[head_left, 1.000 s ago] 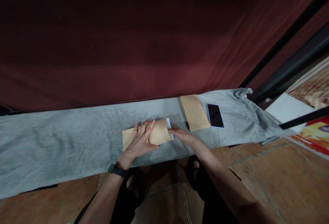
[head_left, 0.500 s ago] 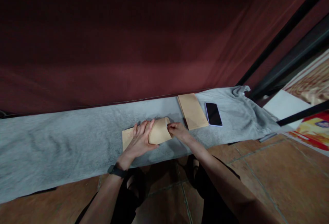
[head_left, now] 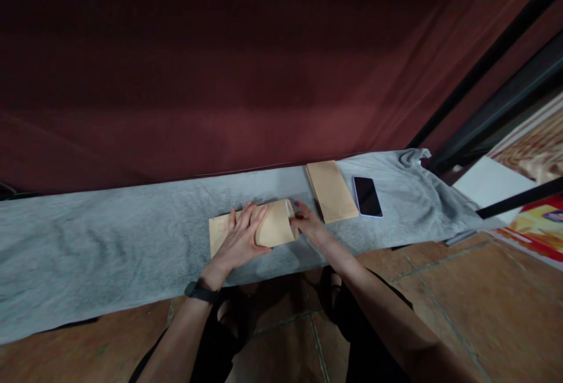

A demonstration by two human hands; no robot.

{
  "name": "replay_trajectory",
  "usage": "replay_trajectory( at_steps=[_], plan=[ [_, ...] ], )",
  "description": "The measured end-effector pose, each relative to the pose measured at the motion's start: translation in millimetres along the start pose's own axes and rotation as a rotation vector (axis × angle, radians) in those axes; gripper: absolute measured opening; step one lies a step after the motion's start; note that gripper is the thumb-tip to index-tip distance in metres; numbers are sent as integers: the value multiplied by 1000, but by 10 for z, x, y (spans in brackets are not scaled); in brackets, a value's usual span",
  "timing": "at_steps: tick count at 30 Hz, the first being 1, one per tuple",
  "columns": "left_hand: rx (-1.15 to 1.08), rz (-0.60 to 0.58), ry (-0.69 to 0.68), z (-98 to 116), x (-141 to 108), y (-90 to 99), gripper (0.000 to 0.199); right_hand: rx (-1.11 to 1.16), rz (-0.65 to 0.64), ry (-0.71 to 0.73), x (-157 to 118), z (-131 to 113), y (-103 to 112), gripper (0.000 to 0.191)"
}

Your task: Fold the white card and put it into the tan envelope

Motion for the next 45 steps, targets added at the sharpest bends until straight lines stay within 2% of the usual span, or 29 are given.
replay_trajectory(
  at_steps=[3,6,8,10,12,13,14,15,16,18,19,21,23,25,27,29,32,35,37,40,42,45],
  plan=[
    [-9,-10,-13,-2,-10,-11,112,108,-30,-130,-71,64,-42,22],
    [-31,0,-40,43,-23,15,105,147,16,-144,-85,82,-28,20],
    [-60,69,-9,37,-35,109,99,185,66,-126,-62,95,-3,21],
    [-116,240,157,-117,-83,293,91,242,132,-117,-36,123,36,22],
    [-244,450,441,-402,-234,440,86,282,193,-92,-26,131,62,21],
    [-364,528,594,-550,-334,431,83,284,203,-78,-30,129,48,21],
    [-534,556,723,-665,-406,335,78,277,203,-66,-42,128,14,21],
    [-748,525,813,-722,-425,162,72,265,192,-56,-61,131,-38,21],
    [-980,444,859,-703,-391,-50,65,252,175,-50,-87,142,-102,21],
    [-1374,263,844,-506,-262,-391,52,231,126,-59,-149,195,-249,23],
    [-1489,218,816,-410,-211,-477,48,220,99,-71,-179,232,-316,23],
    [-1552,241,811,-348,-185,-542,52,200,42,-112,-221,320,-407,22],
    [-1496,280,841,-382,-222,-552,59,155,13,-151,-228,388,-390,21],
    [-1428,261,851,-435,-263,-551,65,42,54,-143,-197,379,-230,22],
    [-1370,255,826,-517,-298,-515,73,-143,137,-33,-159,228,-13,26],
    [-1304,244,789,-600,-322,-474,77,-370,151,156,-162,-18,69,31],
    [-1011,226,778,-735,-371,-368,79,-693,-64,414,-280,-257,-197,36],
    [-449,294,725,-751,-360,-77,77,-938,-271,531,-460,-276,-494,45],
    [-182,310,565,-574,-209,40,66,-1051,-303,557,-528,-277,-578,48],
    [-30,185,296,-304,147,-94,54,-1149,-297,570,-557,-285,-618,44],
    [28,81,224,-296,378,-243,54,-1196,-292,577,-553,-285,-623,42],
    [74,-18,188,-423,657,-397,56,-1240,-288,594,-537,-289,-613,40]
  ],
)
Point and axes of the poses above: each hand's wrist, its own x-axis towards the middle knuckle, its own y-axis out of the back of the hand, z = x × y, the point moved 10 cm from there along x, towards the middle knuckle
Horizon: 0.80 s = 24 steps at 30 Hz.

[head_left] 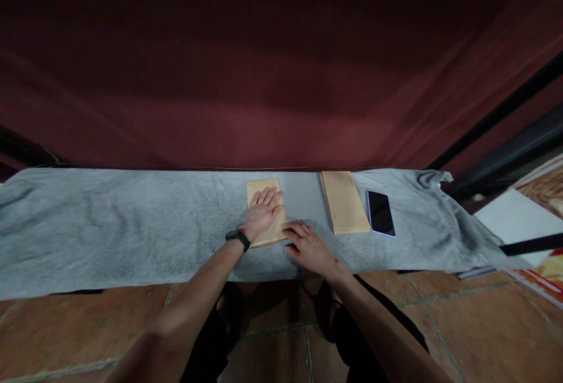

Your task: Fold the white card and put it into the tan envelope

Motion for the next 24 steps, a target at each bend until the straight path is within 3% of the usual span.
replay_trajectory(
  at_steps=[3,5,10,14,18,21,24],
  plan=[
    [-14,-27,-44,-35,115,-77,58,-13,-18,29,21,1,-16,38],
    [-55,-46,-59,-29,54,-123,58,-14,-19,33,49,9,-29,34],
    [-277,-159,-114,25,-433,-199,58,-2,18,-3,147,55,-67,20],
    [-429,-139,-146,25,-835,-94,53,0,63,-88,218,135,-89,14],
    [-329,7,-12,-47,-1013,-28,51,-30,126,-153,252,117,-86,18],
    [-186,51,114,-65,-1057,-57,52,-30,157,-51,242,-120,-153,29],
    [-90,42,124,-22,-1040,-65,54,-18,154,51,164,-361,-312,45]
  ],
)
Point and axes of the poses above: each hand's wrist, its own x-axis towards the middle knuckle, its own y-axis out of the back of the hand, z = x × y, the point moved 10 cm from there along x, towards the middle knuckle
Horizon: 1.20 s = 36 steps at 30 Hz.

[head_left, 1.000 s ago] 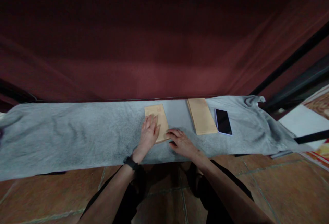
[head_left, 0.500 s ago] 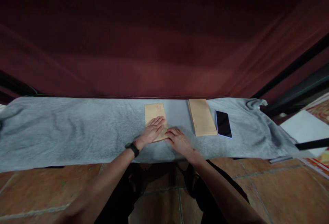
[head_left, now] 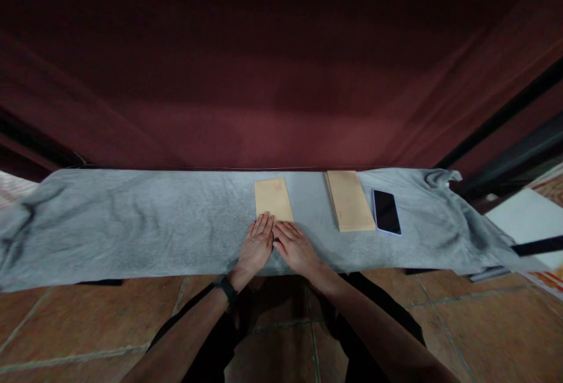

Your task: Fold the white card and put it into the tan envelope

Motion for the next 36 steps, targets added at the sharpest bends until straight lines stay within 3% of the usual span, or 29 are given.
replay_trajectory(
  at_steps=[3,8,13,16,18,21,27,30,33,36],
  plan=[
    [54,2,-57,38,99,40,55,-19,-1,2,-111,-80,-120,64],
    [73,-116,-164,89,497,-18,56,-40,-12,-34,-175,-44,-168,79],
    [111,-124,-69,55,992,-12,56,-55,-59,-37,-141,-52,-158,73],
    [79,-86,55,-16,1148,9,57,-26,-59,-43,-130,-70,-133,67],
    [28,-19,179,-126,1126,57,59,10,-48,-62,-129,-65,-117,69],
    [-120,139,363,-346,884,178,67,72,-29,-89,-128,-54,-105,73],
    [-576,235,464,-523,360,252,74,137,-13,-159,-110,-47,-124,71],
    [-805,249,499,-452,248,261,66,144,-21,-197,-84,-62,-125,70],
    [-986,249,465,-244,206,321,50,238,0,-268,-28,18,-52,63],
    [-1151,235,408,9,205,436,44,669,102,-497,3,343,32,48]
  ],
)
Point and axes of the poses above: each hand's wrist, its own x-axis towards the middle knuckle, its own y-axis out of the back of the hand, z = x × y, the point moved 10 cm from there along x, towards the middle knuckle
